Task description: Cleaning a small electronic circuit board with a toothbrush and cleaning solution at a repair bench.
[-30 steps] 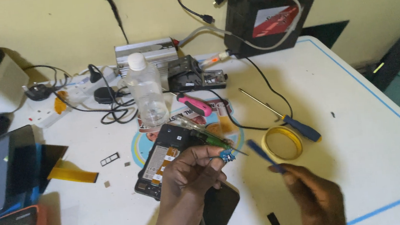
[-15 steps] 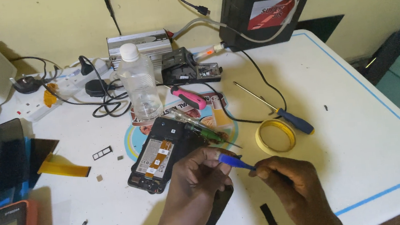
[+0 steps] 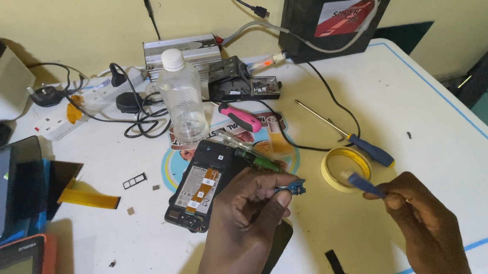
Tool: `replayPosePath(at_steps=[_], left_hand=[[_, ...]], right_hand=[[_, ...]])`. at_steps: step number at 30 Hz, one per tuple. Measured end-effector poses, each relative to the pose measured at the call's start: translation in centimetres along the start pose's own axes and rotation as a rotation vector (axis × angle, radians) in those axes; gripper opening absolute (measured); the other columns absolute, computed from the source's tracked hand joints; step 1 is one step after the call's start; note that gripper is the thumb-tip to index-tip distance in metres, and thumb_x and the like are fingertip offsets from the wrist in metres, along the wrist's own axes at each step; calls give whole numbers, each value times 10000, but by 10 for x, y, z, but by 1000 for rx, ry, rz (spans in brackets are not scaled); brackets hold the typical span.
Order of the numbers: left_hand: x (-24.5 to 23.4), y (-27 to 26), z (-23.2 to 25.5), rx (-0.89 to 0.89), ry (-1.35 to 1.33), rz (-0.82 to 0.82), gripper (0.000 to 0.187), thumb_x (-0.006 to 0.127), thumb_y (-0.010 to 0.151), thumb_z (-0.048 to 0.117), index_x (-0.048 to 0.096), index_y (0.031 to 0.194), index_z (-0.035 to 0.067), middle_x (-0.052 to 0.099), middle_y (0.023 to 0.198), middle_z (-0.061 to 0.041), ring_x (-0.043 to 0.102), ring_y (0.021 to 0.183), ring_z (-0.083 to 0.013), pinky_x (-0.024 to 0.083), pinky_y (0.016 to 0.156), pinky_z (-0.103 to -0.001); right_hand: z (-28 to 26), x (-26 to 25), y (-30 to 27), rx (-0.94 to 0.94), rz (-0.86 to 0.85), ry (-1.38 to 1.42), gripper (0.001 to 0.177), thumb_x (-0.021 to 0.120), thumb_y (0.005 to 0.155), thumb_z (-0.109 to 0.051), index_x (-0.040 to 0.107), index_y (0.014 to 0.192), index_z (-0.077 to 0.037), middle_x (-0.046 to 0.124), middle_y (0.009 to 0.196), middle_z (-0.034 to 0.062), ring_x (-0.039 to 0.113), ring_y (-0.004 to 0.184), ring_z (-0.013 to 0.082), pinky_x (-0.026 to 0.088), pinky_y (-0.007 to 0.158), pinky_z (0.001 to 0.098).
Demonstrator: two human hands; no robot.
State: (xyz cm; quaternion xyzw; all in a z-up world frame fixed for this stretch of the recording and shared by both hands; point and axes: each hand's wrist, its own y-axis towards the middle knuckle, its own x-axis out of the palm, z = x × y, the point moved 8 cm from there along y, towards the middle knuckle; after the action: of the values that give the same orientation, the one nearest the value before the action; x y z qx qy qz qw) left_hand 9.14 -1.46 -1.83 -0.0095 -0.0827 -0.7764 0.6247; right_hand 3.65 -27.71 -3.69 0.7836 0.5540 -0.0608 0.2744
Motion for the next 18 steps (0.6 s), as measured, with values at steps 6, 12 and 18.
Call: replayPosePath(at_steps=[6,12,18], left_hand=[[9,-4,-12,-4,28,1,112,721,914,120,783,998,78,636,842,-26,681,697,-134,593,643,-271],[8,-4,-23,-176,-114,-7,192,659,906,57,777,1057,47,741,799,-67,656,666,-133,557,647,-277],[20,-5,-35,-80,-166,-61,195,608,905,-76,751,984,28,670,817,-66,606,679,-133,499,645,-250]], right_hand=[[-37,21,6,-154,-22,-269,283,531,999,-336,723,907,-149,648,800,-8,485,801,171,377,747,330],[-42,42,15,-307,-163,-274,314,502,1010,-349,726,874,-175,594,730,-42,526,712,151,327,814,336],[-59,49,17,-361,-165,-314,282,538,973,-315,750,860,-167,563,664,-32,552,690,161,326,831,364]])
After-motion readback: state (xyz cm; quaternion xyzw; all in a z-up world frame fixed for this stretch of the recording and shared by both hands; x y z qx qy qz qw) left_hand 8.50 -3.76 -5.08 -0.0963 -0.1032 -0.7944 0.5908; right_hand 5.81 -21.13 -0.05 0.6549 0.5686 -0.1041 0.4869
